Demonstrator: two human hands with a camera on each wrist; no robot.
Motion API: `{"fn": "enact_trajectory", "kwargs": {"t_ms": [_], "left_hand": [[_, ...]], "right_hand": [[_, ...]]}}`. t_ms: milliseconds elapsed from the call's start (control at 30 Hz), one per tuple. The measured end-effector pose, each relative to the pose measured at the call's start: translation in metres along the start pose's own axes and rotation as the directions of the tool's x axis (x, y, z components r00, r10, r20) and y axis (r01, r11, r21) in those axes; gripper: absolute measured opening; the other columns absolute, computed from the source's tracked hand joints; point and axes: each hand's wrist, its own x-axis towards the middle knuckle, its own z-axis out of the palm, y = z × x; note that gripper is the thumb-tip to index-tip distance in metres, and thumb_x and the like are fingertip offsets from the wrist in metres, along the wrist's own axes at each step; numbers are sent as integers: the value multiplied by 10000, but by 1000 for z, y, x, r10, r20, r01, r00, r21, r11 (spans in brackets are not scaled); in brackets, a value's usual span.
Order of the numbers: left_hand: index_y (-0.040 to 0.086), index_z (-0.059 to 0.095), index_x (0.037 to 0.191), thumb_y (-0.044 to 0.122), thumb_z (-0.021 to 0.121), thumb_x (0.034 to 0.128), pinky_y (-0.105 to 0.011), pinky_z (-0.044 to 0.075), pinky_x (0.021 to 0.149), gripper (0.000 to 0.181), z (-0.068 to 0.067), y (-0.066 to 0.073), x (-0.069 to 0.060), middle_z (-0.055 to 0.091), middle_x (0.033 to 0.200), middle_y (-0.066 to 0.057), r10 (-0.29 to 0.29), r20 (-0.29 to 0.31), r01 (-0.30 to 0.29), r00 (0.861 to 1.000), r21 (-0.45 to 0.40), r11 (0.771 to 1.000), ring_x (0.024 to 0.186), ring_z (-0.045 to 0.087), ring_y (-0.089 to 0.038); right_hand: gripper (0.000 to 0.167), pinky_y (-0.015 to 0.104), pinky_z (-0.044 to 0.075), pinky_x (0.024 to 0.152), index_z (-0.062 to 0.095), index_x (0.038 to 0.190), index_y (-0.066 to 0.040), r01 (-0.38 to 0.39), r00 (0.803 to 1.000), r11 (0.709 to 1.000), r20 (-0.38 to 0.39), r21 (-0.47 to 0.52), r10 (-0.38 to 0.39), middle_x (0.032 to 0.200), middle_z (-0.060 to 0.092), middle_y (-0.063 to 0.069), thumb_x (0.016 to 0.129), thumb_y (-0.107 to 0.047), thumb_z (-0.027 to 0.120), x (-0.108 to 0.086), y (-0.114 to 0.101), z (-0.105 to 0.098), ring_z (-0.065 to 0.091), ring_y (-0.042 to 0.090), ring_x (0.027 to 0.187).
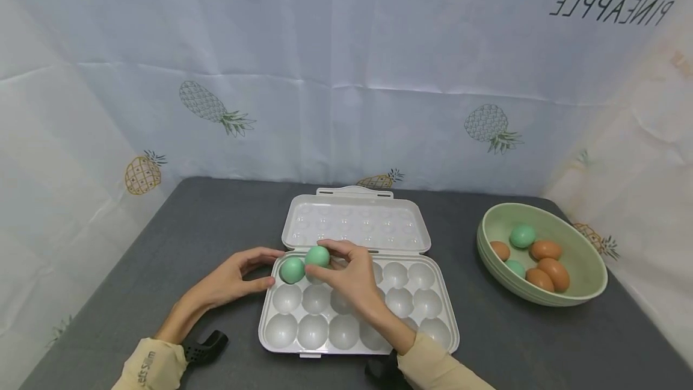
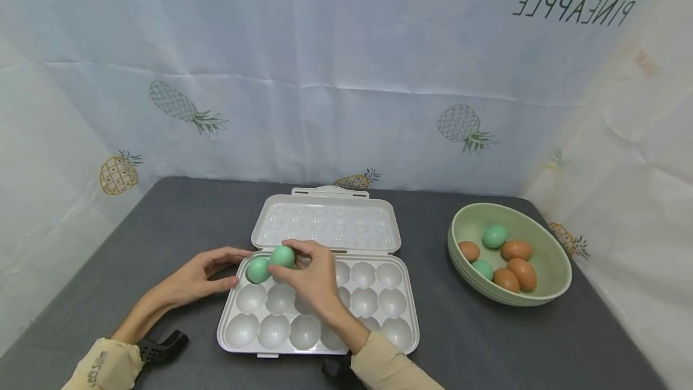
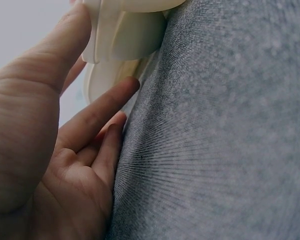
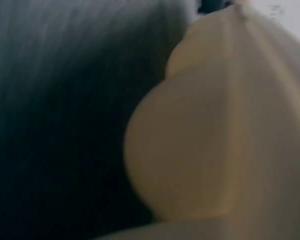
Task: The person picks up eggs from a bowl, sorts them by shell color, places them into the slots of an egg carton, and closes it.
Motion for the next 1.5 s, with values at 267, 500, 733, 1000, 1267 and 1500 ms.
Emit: {"fn": "enact_trajectory", "kwargs": {"t_ms": [267, 500, 733, 1000, 1267, 1500], "left_hand": [[137, 605, 1391, 161, 730, 959, -156, 460, 1025, 450, 0, -2, 0, 637, 1380, -130, 4, -2, -4, 1000, 8, 1000, 1200, 580, 64], [146, 606, 1392, 174, 732, 959, -158, 460, 1031, 452, 0, -2, -2, 631, 1392, -130, 0, -5, 0, 1000, 26, 1000, 1208, 570, 75], [147, 611, 1386, 165, 734, 956, -147, 452, 1035, 448, 0, -2, -2, 637, 1385, -127, 12, -10, -12, 1000, 23, 1000, 1210, 572, 70], [142, 608, 1390, 154, 729, 958, -152, 456, 1034, 448, 0, -3, -1, 635, 1385, -132, 21, -9, -21, 1000, 19, 1000, 1210, 577, 65], [129, 604, 1392, 145, 726, 960, -159, 466, 1024, 449, 1, -3, -1, 635, 1382, -142, 29, -4, -29, 1000, 10, 1000, 1204, 583, 64], [127, 607, 1385, 144, 728, 958, -167, 472, 1021, 444, 1, -2, -1, 636, 1378, -141, 33, -7, -33, 999, 15, 999, 1202, 584, 63]], "right_hand": [[450, 264, 569, 953, 715, 1188, 79, 23, 999, 999, 24, -46, -22, 1221, 700, 252, 776, -21, 866, 4, 9, 2, 698, 373, 1167], [428, 265, 603, 868, 764, 1118, 43, 65, 998, 986, 31, -153, -61, 1112, 758, 236, 713, 7, 895, 3, 14, 3, 743, 347, 1062], [388, 238, 603, 801, 794, 1059, -7, 152, 988, 947, 48, -283, -144, 1025, 792, 161, 689, -11, 914, 1, 16, 3, 766, 260, 954], [371, 237, 579, 774, 799, 1048, -17, 192, 981, 919, 79, -345, -175, 976, 803, 106, 694, -25, 911, 1, 16, 2, 724, 154, 876], [358, 231, 580, 792, 795, 1060, -6, 221, 974, 901, 122, -374, -189, 993, 801, 90, 719, -38, 897, 2, 15, -1, 713, 164, 902], [349, 232, 587, 814, 794, 1056, -2, 231, 972, 897, 130, -377, -196, 1014, 800, 96, 725, -47, 893, 3, 17, -3, 738, 215, 942]]}}
